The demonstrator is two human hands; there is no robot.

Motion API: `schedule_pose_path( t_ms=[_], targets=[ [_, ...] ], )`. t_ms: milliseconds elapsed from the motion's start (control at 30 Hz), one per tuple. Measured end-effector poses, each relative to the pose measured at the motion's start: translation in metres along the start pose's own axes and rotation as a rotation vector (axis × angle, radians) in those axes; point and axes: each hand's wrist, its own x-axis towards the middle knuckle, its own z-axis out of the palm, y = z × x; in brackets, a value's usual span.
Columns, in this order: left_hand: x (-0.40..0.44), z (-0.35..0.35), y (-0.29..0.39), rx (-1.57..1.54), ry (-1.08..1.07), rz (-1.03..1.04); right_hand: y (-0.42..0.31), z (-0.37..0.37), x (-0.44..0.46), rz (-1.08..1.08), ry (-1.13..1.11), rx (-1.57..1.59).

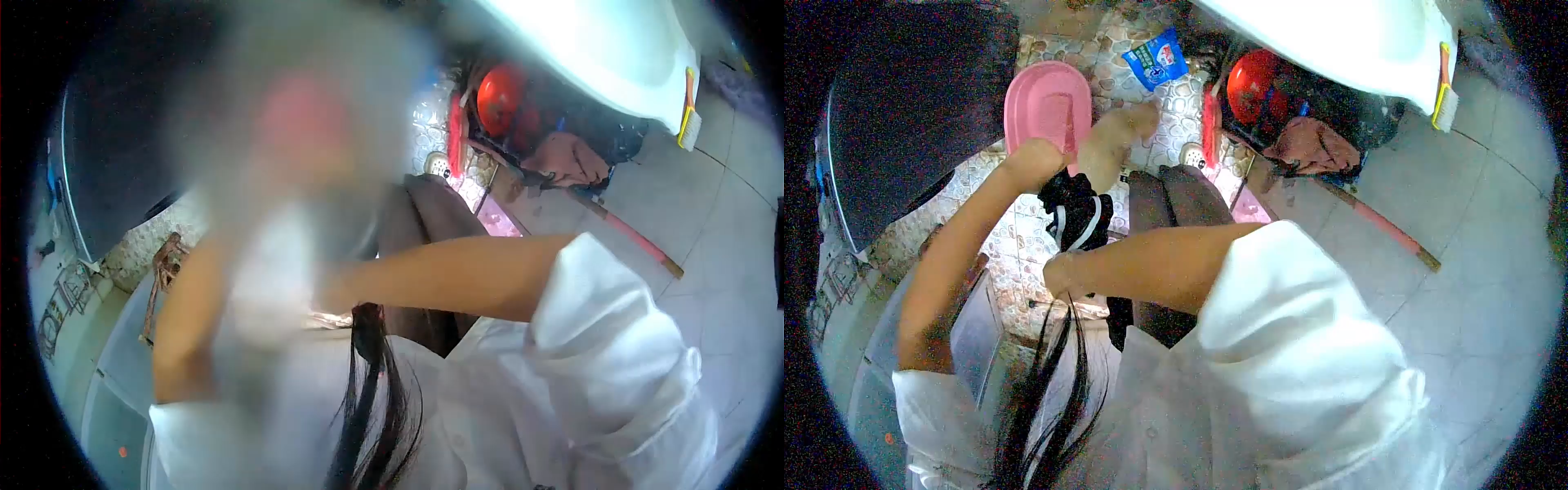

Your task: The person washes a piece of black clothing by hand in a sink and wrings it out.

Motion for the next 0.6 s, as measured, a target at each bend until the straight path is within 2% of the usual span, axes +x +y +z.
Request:
schedule_pose_path(
  t_ms=[100,133,167,233,267,300,400,567,600],
  targets=[
    [0.014,0.001,-0.001,-0.010,-0.082,0.026,0.015,0.075,0.025,0.128,0.002,0.033],
    [0.024,0.024,-0.007,-0.045,-0.127,-0.084,0.019,0.095,0.032,0.162,0.000,0.041],
    [0.028,0.037,-0.010,-0.047,-0.133,-0.079,0.023,0.125,0.044,0.193,0.008,0.049],
    [0.033,0.048,-0.015,-0.012,-0.136,-0.209,0.028,0.151,0.059,0.265,0.060,0.059],
    [0.030,0.052,-0.014,-0.039,-0.136,-0.188,0.031,0.162,0.059,0.362,0.165,0.094],
    [0.026,0.055,-0.015,-0.036,-0.136,-0.181,0.032,0.159,0.063,0.381,0.155,0.105],
    [0.022,0.063,-0.009,-0.147,-0.240,-0.345,0.033,0.155,0.061,0.397,0.120,0.129],
    [0.009,0.088,-0.017,-0.239,-0.232,-0.368,0.030,0.139,0.063,0.369,0.096,0.171],
    [0.005,0.086,-0.014,-0.202,-0.179,-0.361,0.029,0.131,0.059,0.356,0.085,0.176]
  ],
)
